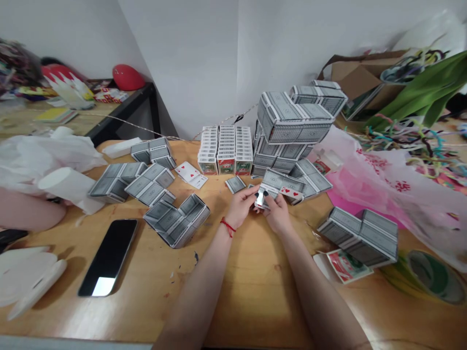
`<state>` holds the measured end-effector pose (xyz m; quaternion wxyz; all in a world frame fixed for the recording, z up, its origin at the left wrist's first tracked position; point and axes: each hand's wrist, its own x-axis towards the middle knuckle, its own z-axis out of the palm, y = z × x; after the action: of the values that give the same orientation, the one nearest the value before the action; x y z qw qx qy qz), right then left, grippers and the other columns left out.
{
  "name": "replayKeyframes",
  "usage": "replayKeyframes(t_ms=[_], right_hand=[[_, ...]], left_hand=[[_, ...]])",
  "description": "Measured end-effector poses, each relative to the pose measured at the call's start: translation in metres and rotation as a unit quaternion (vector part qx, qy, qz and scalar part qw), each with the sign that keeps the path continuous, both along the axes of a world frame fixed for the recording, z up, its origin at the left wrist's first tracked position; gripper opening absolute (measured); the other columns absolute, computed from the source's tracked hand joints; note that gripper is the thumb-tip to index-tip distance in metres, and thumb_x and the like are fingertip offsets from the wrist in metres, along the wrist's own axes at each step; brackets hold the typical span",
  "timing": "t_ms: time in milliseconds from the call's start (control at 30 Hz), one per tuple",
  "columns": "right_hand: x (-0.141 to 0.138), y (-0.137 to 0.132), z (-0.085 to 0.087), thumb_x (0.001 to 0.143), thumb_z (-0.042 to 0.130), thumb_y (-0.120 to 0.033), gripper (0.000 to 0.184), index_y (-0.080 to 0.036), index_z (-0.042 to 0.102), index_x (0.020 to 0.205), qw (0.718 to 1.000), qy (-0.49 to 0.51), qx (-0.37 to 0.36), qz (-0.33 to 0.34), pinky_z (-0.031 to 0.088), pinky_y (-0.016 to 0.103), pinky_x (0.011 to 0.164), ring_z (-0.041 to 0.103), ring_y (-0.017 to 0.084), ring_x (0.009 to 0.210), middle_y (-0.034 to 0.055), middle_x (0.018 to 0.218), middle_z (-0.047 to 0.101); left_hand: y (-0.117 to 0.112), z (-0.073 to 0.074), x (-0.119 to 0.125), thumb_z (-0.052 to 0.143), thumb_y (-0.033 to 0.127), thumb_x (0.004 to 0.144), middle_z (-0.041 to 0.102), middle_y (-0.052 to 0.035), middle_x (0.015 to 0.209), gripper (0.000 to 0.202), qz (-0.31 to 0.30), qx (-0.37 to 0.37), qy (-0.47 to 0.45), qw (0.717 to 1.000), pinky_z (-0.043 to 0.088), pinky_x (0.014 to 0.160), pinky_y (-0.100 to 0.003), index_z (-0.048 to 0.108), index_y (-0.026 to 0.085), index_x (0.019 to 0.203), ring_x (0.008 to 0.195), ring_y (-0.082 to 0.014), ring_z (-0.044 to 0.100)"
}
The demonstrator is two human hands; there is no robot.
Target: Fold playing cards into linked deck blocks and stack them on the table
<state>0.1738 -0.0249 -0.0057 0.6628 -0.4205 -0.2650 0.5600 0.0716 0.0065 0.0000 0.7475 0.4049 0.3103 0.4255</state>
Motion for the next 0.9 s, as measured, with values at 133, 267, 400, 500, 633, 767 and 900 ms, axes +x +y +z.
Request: replayKeyframes(t_ms=[133, 267, 400, 500, 633, 767, 900], right_hand=[[0.000, -0.001, 0.005, 0.066, 0.066, -0.029, 0.024, -0.022, 0.050, 0.083, 1.000, 0.027, -0.010, -0.003, 0.045, 0.022, 0.045, 0.057, 0.010, 0.052, -0.0035, 0.074, 0.063], [0.001, -0.002, 0.007, 0.065, 0.067, -0.029, 0.025, -0.021, 0.051, 0.082, 0.999, 0.042, -0.020, 0.006, 0.043, 0.021, 0.042, 0.056, 0.011, 0.052, -0.0025, 0.069, 0.062], [0.003, -0.001, 0.006, 0.066, 0.067, -0.029, 0.024, -0.021, 0.051, 0.083, 0.999, 0.043, -0.014, 0.017, 0.044, 0.021, 0.042, 0.056, 0.010, 0.052, -0.0028, 0.069, 0.062], [0.004, -0.001, 0.005, 0.066, 0.067, -0.029, 0.026, -0.022, 0.050, 0.084, 0.999, 0.025, -0.006, 0.038, 0.045, 0.022, 0.045, 0.057, 0.010, 0.053, -0.0024, 0.073, 0.063], [0.003, 0.000, 0.000, 0.066, 0.067, -0.027, 0.031, -0.023, 0.048, 0.089, 0.997, -0.026, 0.012, 0.068, 0.047, 0.025, 0.049, 0.057, 0.011, 0.053, -0.0022, 0.076, 0.063], [0.001, -0.001, -0.005, 0.068, 0.065, -0.030, 0.032, -0.023, 0.045, 0.092, 0.992, -0.090, 0.016, 0.082, 0.048, 0.026, 0.048, 0.058, 0.012, 0.054, -0.0004, 0.078, 0.063], [-0.001, -0.002, -0.006, 0.069, 0.063, -0.031, 0.033, -0.022, 0.044, 0.095, 0.990, -0.110, 0.009, 0.091, 0.048, 0.027, 0.048, 0.057, 0.013, 0.052, 0.0004, 0.077, 0.063]], left_hand=[[0.001, 0.003, -0.004, 0.054, 0.019, 0.069, 0.060, -0.0009, 0.067, 0.046, -0.042, 0.025, -0.006, 0.999, 0.035, 0.051, -0.021, 0.054, 0.015, 0.116, 0.049, -0.0053, 0.041], [0.001, 0.004, -0.007, 0.053, 0.014, 0.067, 0.064, -0.0059, 0.093, 0.052, -0.075, 0.036, -0.023, 0.996, 0.035, 0.056, -0.022, 0.051, 0.018, 0.119, 0.055, -0.0056, 0.043], [0.001, 0.003, -0.008, 0.054, 0.012, 0.066, 0.063, -0.0071, 0.100, 0.057, -0.085, 0.045, -0.032, 0.995, 0.035, 0.059, -0.022, 0.048, 0.018, 0.122, 0.060, -0.0068, 0.047], [0.001, 0.002, -0.009, 0.056, 0.015, 0.068, 0.064, -0.0042, 0.084, 0.052, -0.072, 0.046, -0.029, 0.996, 0.036, 0.057, -0.022, 0.050, 0.017, 0.120, 0.055, -0.0059, 0.045], [0.001, 0.001, -0.009, 0.060, 0.026, 0.069, 0.058, 0.0006, 0.059, 0.047, -0.014, 0.011, -0.001, 1.000, 0.037, 0.050, -0.022, 0.055, 0.012, 0.113, 0.046, -0.0059, 0.044], [0.002, 0.001, -0.008, 0.062, 0.030, 0.067, 0.053, 0.0028, 0.049, 0.045, 0.037, -0.037, 0.025, 0.998, 0.038, 0.042, -0.023, 0.057, 0.010, 0.107, 0.037, -0.0073, 0.044], [0.001, 0.004, -0.007, 0.060, 0.029, 0.068, 0.048, 0.0050, 0.042, 0.038, 0.071, -0.058, 0.047, 0.995, 0.036, 0.035, -0.023, 0.059, 0.010, 0.100, 0.031, -0.0082, 0.041]])
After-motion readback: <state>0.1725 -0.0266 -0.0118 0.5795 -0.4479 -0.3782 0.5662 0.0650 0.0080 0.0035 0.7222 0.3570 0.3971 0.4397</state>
